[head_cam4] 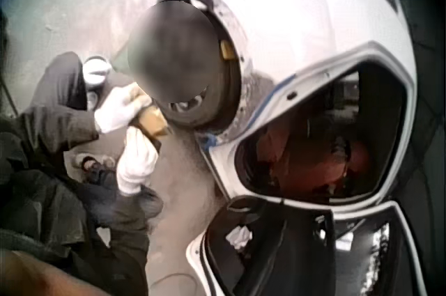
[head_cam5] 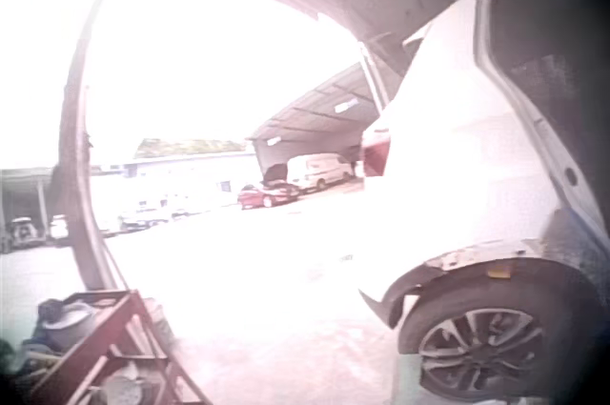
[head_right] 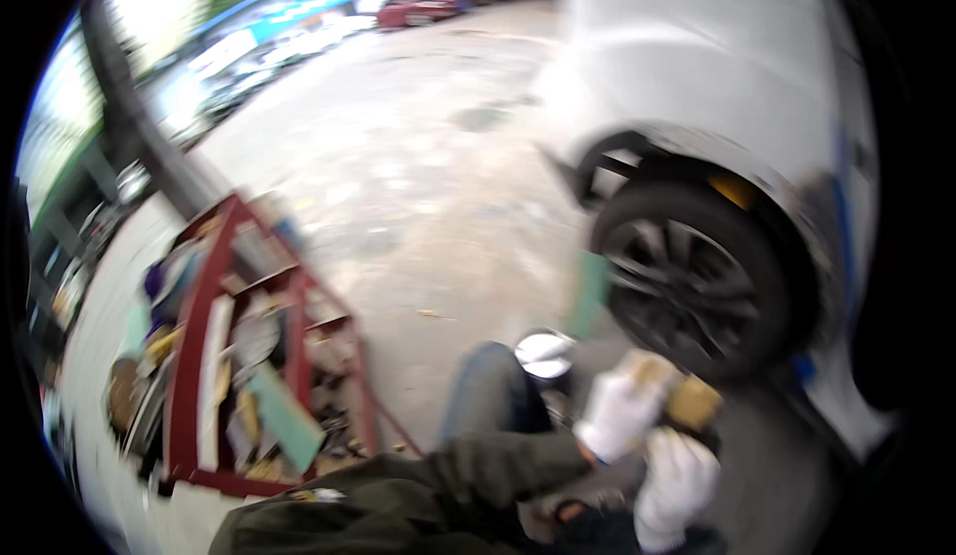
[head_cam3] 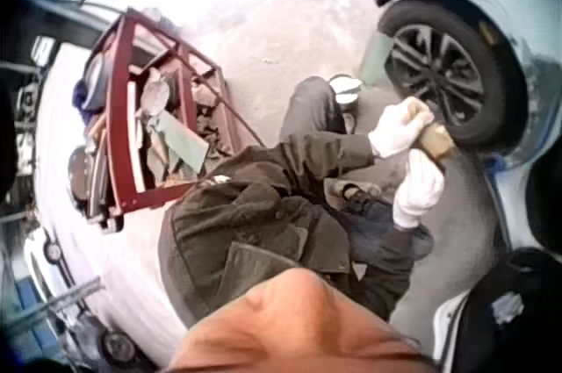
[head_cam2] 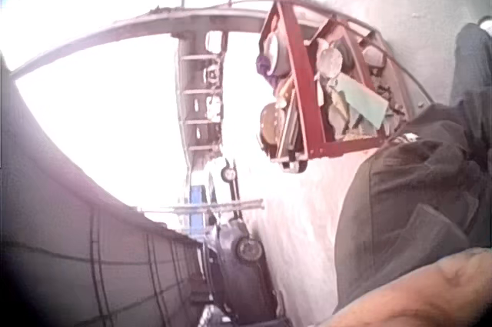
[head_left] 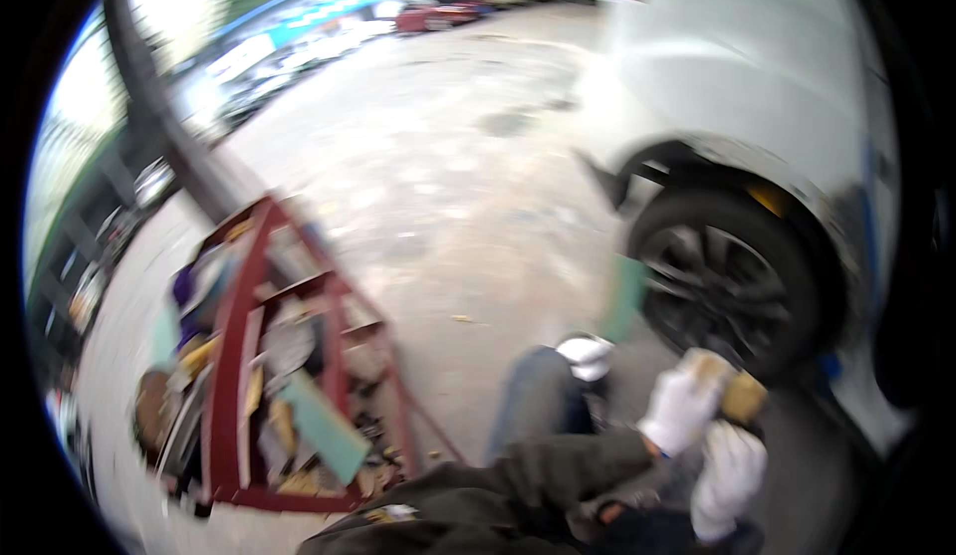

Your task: The person prepares and applies body filler to a damaged area on a white car's front wheel arch. They mix the filler with a hardener on a metal sheet, then use a spreader to apply and smooth the compound over the sanded surface.

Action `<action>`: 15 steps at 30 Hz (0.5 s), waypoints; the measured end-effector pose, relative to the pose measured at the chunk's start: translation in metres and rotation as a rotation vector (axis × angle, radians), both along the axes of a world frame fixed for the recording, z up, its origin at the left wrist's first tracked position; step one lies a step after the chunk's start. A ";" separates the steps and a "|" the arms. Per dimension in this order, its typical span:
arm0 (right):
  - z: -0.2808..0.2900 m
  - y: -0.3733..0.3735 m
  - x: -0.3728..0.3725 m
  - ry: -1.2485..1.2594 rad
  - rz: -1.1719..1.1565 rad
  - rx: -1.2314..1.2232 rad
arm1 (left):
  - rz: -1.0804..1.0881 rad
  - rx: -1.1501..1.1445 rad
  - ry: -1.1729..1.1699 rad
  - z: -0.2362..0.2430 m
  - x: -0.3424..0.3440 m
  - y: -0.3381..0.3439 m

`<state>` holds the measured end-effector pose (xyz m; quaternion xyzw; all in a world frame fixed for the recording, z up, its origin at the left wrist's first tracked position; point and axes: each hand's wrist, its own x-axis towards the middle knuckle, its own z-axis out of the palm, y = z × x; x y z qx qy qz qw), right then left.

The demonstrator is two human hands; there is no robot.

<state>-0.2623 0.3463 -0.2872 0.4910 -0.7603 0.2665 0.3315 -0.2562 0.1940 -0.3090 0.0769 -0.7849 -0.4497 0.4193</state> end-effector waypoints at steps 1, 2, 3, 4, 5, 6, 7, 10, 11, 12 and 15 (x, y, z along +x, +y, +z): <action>-0.011 0.005 -0.004 -0.073 0.138 -0.027 | 0.084 -0.113 -0.044 -0.009 0.003 -0.003; 0.008 0.005 0.007 -0.080 0.136 -0.016 | 0.045 0.311 -0.205 -0.023 0.001 0.004; 0.025 -0.005 0.016 -0.055 0.023 -0.135 | -0.012 0.343 -0.131 -0.021 0.002 0.005; 0.033 -0.005 0.018 0.022 -0.050 -0.152 | -0.082 0.386 -0.051 -0.017 0.003 0.010; 0.038 -0.009 0.019 0.038 -0.081 -0.220 | -0.125 0.402 0.009 -0.014 0.002 0.018; 0.038 -0.012 0.017 0.126 -0.056 -0.152 | -0.160 0.419 0.059 -0.008 0.002 0.022; 0.027 -0.017 0.019 0.114 -0.022 -0.163 | -0.114 0.415 0.011 0.011 0.013 0.017; 0.014 -0.019 0.021 0.027 0.245 -0.146 | 0.070 0.344 0.092 0.024 0.024 0.007; 0.015 -0.014 0.020 0.009 0.204 -0.163 | 0.082 0.318 0.087 0.019 0.024 0.005; 0.023 -0.012 0.019 -0.010 0.153 -0.179 | 0.084 0.295 0.080 0.019 0.022 0.000; 0.038 -0.013 0.000 -0.154 0.023 -0.476 | -0.159 0.342 -0.015 0.007 0.015 -0.011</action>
